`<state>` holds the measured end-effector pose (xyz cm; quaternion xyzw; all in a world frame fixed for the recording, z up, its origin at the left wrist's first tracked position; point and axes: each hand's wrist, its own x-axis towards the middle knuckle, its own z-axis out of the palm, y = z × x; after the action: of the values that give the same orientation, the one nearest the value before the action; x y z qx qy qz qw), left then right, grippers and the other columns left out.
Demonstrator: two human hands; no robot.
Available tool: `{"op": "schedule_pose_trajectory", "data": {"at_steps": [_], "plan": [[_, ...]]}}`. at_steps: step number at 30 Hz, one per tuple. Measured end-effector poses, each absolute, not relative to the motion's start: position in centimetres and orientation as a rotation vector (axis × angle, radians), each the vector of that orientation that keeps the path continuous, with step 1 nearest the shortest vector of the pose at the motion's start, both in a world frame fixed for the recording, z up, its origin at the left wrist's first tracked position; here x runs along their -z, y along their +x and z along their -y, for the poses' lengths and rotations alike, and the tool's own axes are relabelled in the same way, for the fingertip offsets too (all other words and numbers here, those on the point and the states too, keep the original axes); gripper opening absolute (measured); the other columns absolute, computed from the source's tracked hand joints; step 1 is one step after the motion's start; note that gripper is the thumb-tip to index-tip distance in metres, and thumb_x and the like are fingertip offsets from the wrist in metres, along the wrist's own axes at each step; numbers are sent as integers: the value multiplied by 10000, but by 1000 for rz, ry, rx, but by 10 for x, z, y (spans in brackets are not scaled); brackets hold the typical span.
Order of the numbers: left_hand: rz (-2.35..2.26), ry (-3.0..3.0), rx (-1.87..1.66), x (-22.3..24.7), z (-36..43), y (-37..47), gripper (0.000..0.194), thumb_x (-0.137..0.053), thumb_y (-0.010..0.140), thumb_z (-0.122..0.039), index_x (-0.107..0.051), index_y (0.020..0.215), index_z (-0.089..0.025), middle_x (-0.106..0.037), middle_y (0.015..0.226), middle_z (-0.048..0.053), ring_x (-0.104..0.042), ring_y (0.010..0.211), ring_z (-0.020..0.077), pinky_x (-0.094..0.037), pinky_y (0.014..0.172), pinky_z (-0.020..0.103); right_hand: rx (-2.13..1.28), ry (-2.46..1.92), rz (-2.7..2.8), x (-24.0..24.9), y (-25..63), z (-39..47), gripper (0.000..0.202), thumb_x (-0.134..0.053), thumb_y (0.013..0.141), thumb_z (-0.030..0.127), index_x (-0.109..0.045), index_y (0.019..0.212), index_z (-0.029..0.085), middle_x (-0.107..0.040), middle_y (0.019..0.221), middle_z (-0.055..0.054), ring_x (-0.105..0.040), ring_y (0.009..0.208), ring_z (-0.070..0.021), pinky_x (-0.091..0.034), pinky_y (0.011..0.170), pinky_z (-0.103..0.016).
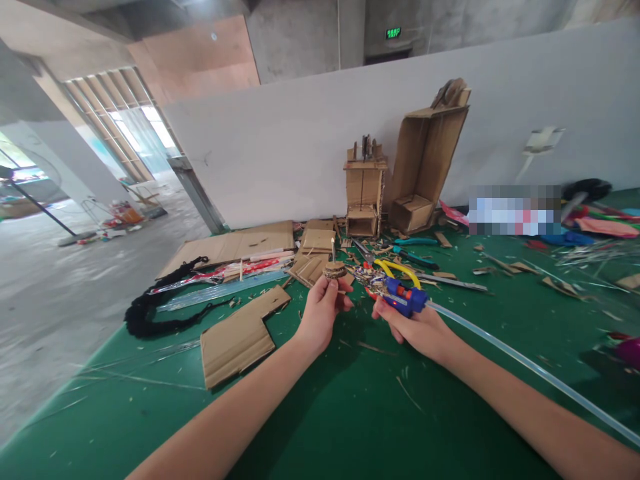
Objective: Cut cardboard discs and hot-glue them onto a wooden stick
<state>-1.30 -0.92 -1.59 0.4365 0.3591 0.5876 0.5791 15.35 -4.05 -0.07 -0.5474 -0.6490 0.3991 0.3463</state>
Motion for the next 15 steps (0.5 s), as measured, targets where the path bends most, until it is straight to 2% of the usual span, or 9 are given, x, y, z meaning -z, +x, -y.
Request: {"op": "schedule_pose_trajectory", "data": {"at_steps": [15], "plan": [[-844,1022,-1329,11,11,-15,233,-609,769,-365,-542,774,-142,-585,749,4,-505,532,57,-395,538,198,-1026,-1522,1717,-5,153,43,398,-463,804,562,-517,622,212,-442,393,51,-463,406,-113,-386,463,-245]]}}
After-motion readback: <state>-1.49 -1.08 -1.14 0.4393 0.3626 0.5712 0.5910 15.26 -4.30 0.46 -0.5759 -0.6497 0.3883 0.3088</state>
